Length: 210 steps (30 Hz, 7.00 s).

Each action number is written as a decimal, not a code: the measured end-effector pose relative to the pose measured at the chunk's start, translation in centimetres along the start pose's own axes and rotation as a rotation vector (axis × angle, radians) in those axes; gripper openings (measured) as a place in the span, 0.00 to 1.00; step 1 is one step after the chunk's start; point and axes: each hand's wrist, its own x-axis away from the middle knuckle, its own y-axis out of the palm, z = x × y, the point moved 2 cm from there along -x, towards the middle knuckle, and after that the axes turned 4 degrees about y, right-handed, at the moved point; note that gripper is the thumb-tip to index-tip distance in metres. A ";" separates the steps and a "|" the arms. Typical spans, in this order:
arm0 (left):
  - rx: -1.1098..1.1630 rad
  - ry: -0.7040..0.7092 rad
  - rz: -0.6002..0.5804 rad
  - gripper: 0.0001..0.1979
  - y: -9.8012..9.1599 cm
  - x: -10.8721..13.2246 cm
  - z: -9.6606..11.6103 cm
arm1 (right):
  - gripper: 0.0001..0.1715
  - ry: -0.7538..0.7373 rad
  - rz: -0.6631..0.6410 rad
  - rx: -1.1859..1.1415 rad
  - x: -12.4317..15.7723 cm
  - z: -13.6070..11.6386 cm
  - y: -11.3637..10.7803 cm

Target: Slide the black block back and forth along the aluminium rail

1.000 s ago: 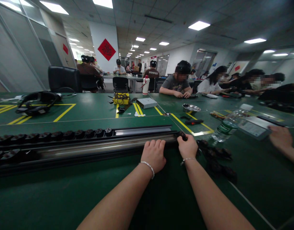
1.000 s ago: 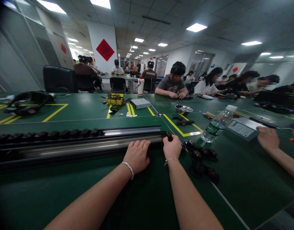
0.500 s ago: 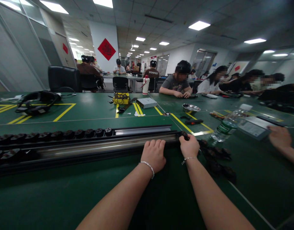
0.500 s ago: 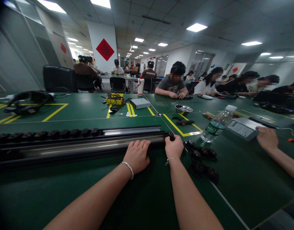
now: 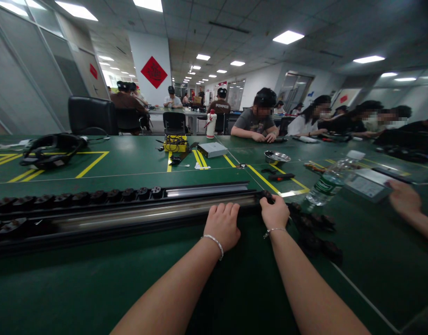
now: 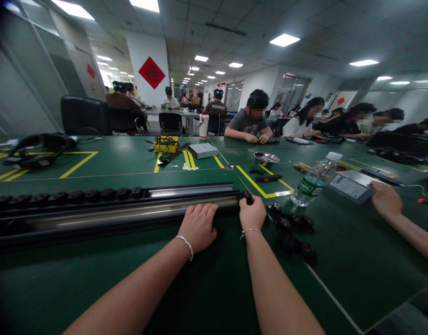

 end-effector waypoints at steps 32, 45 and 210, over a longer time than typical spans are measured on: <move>0.038 -0.013 -0.011 0.26 -0.2 0.1 0.2 | 0.18 0.062 0.059 -0.060 -0.4 0.2 -0.7; 0.036 -0.014 -0.026 0.25 -0.6 0.1 0.3 | 0.22 0.118 0.104 -0.009 -2.2 2.7 -0.7; -0.367 -0.908 0.324 0.19 -10.8 21.8 -25.0 | 0.21 -0.928 -0.322 0.070 20.1 -14.5 6.6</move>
